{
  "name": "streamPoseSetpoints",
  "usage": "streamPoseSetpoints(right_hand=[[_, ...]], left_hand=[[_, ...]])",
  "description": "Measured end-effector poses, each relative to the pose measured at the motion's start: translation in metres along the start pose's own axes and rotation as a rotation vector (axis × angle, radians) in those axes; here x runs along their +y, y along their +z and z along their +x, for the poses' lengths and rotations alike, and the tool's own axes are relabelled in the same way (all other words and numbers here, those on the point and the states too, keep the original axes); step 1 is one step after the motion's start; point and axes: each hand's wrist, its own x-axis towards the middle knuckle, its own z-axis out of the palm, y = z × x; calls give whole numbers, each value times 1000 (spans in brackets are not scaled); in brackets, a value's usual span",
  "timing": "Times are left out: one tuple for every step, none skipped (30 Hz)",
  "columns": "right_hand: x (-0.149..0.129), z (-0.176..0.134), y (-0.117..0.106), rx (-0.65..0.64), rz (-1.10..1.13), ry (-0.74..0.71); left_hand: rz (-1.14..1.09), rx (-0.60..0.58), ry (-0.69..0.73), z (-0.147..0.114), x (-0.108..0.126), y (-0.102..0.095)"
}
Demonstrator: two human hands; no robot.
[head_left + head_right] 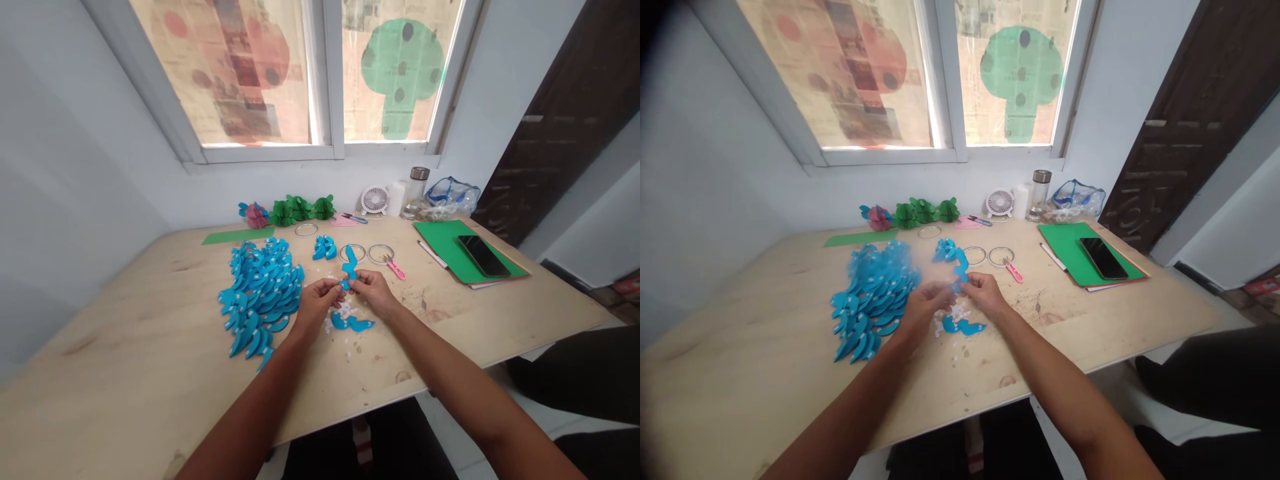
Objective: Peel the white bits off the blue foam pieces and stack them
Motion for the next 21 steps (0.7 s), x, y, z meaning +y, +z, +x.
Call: streamPoseSetpoints(right_hand=[[-1, 0, 0, -5, -1, 0], [-1, -1, 1, -10, -1, 1], [-2, -1, 1, -14, -4, 2], [-2, -1, 1, -16, -10, 3], [-2, -1, 2, -17, -21, 2], [-2, -1, 2, -16, -35, 0], [-2, -1, 2, -15, -52, -6], [-2, -1, 2, -14, -70, -16], [-1, -1, 2, -16, -88, -30], [-1, -2, 2, -19, -106, -45], [-1, -2, 2, -22, -126, -61], [-1, -2, 2, -25, -146, -77], [-2, -3, 2, -24, -166, -91], [-2, -3, 3, -22, -183, -103], [-2, -3, 3, -20, -193, -113], [-3, -3, 3, -20, -196, -117], [-3, -3, 3, -19, -188, -116], [-3, -3, 3, -18, -172, -109], [-3, -2, 3, -14, -151, -97], [-3, -2, 3, -7, -128, -80], [-3, -1, 3, 4, -103, -62]], left_hand=[[2, -2, 9, 0, 0, 0], [5, -6, 17, -1, 1, 0], [10, -10, 27, -1, 2, 0], [15, -14, 37, -1, 2, -1], [22, -18, 46, -1, 2, -1], [29, -21, 53, -1, 2, -1], [34, -21, 57, -1, 2, -1], [36, -18, 58, -1, 2, -1], [34, -13, 56, -1, 2, -1], [29, -7, 52, 0, 1, -2], [23, -1, 48, 0, 1, -2], [17, 4, 43, 0, 0, -2], [12, 7, 38, 0, 0, -2], [9, 7, 35, 0, -1, -2], [9, 5, 33, 1, -1, -3], [10, 3, 32, 1, -1, -3], [15, 0, 36, 1, -1, -3], [21, -4, 45, 1, -1, -3], [32, -9, 60, 1, -1, -3], [46, -17, 80, 2, 0, -3], [65, -30, 104, 2, 0, -3]])
